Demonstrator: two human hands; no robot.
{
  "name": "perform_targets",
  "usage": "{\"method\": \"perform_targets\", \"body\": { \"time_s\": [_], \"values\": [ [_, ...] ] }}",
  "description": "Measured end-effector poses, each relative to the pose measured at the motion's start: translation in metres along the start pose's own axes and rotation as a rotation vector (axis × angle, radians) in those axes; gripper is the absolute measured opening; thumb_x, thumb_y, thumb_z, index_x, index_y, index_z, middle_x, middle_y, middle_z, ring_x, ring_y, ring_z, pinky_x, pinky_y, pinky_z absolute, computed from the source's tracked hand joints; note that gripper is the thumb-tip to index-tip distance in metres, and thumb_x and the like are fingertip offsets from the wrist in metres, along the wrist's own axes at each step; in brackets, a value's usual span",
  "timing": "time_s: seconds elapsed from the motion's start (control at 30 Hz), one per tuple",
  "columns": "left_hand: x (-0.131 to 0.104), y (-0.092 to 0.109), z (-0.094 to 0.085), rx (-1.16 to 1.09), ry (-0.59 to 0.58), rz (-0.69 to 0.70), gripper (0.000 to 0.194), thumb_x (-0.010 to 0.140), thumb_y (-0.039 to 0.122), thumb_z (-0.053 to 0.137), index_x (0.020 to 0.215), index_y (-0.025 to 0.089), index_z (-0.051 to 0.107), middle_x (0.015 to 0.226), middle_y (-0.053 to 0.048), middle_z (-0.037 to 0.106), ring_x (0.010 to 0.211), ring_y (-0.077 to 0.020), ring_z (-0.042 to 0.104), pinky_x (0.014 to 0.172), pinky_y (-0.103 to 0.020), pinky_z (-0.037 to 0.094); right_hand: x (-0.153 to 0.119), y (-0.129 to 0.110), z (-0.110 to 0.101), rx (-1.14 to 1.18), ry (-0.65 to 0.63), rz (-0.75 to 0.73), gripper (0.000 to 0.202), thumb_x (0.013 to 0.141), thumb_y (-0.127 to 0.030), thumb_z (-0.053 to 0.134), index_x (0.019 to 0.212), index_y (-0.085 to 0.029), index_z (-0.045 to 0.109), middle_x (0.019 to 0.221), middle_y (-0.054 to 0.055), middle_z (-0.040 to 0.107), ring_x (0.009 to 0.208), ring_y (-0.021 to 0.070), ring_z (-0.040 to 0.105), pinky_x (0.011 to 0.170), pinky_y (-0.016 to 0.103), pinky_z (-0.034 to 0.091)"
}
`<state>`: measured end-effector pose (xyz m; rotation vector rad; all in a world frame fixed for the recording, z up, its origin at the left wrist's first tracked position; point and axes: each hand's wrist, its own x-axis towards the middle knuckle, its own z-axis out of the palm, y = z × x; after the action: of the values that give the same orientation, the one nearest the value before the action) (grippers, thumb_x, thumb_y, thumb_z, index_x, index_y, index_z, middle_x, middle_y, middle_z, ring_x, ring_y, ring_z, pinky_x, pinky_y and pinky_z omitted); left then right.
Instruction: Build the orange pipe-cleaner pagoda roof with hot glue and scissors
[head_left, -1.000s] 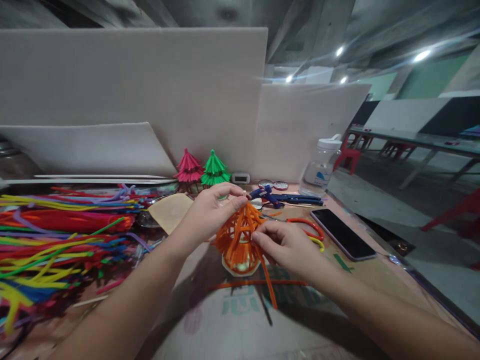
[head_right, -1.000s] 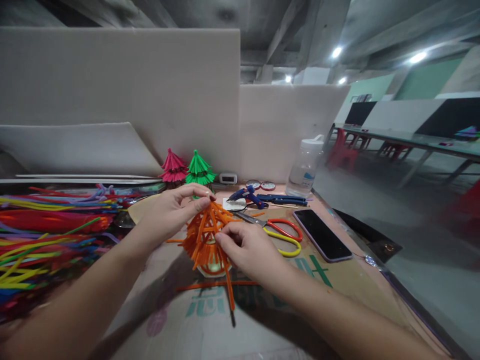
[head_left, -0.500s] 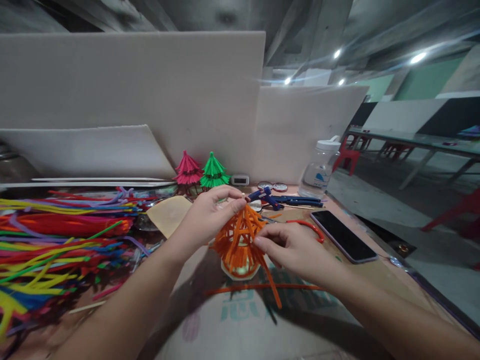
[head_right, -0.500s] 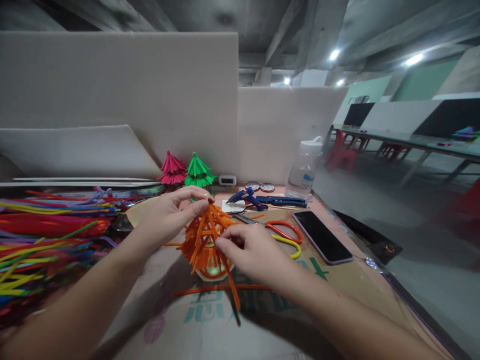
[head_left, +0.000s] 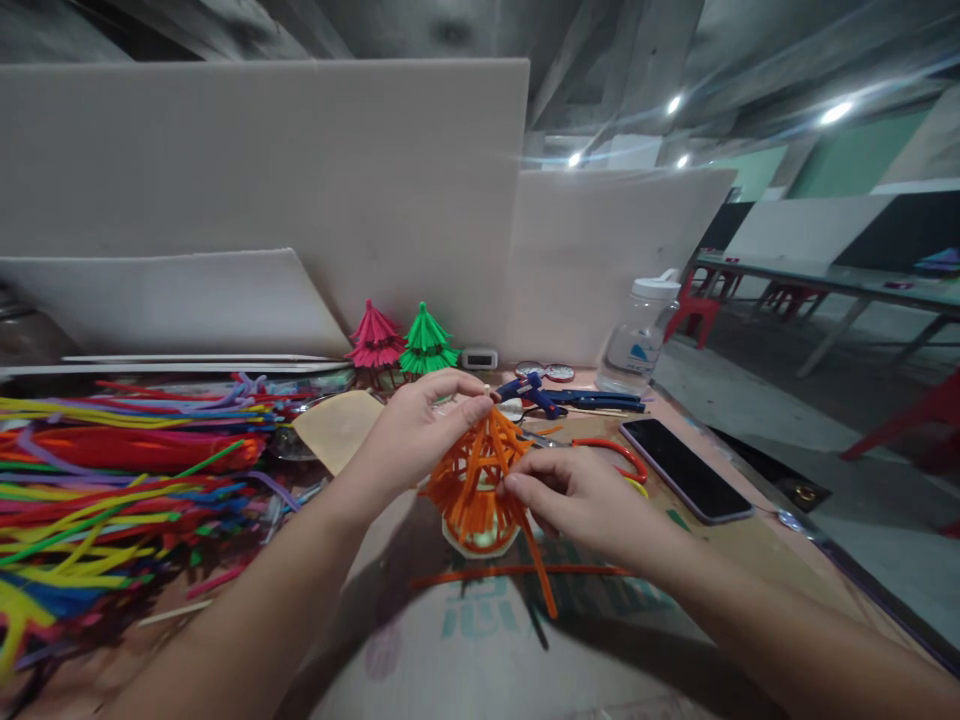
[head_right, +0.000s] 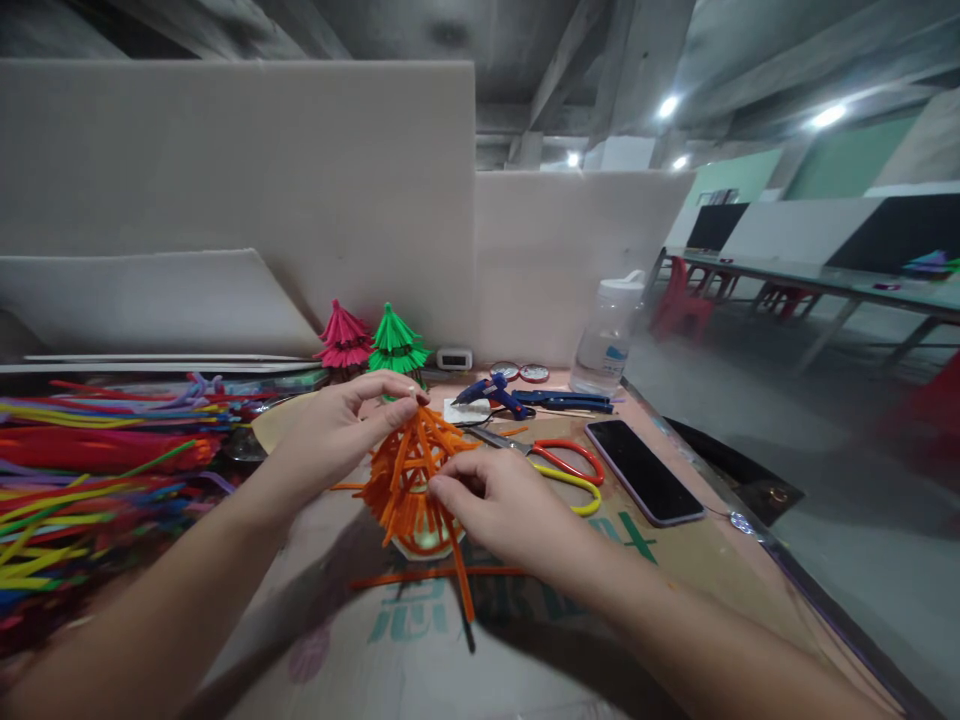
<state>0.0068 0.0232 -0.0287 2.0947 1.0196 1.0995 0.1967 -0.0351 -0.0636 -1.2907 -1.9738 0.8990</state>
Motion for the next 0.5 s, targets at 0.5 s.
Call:
{"method": "perform_targets", "body": {
  "time_s": [0.5],
  "values": [
    [0.0012, -0.0036, 0.0013, -0.008, 0.011, 0.061, 0.021, 0.088, 0.038, 0.062, 0.087, 0.018, 0.069, 0.098, -0.004, 0.071, 0.092, -0.0182, 0.064, 0.087, -0.029, 0.047, 0.0004, 0.0013, 0.0024, -0.021, 0.025, -0.057, 0.039, 0.096, -0.033, 0.044, 0.059, -0.019, 0.045, 0.053, -0.004, 0.045, 0.05, 0.0092, 0.04, 0.048, 0.024, 0.024]
  ]
}}
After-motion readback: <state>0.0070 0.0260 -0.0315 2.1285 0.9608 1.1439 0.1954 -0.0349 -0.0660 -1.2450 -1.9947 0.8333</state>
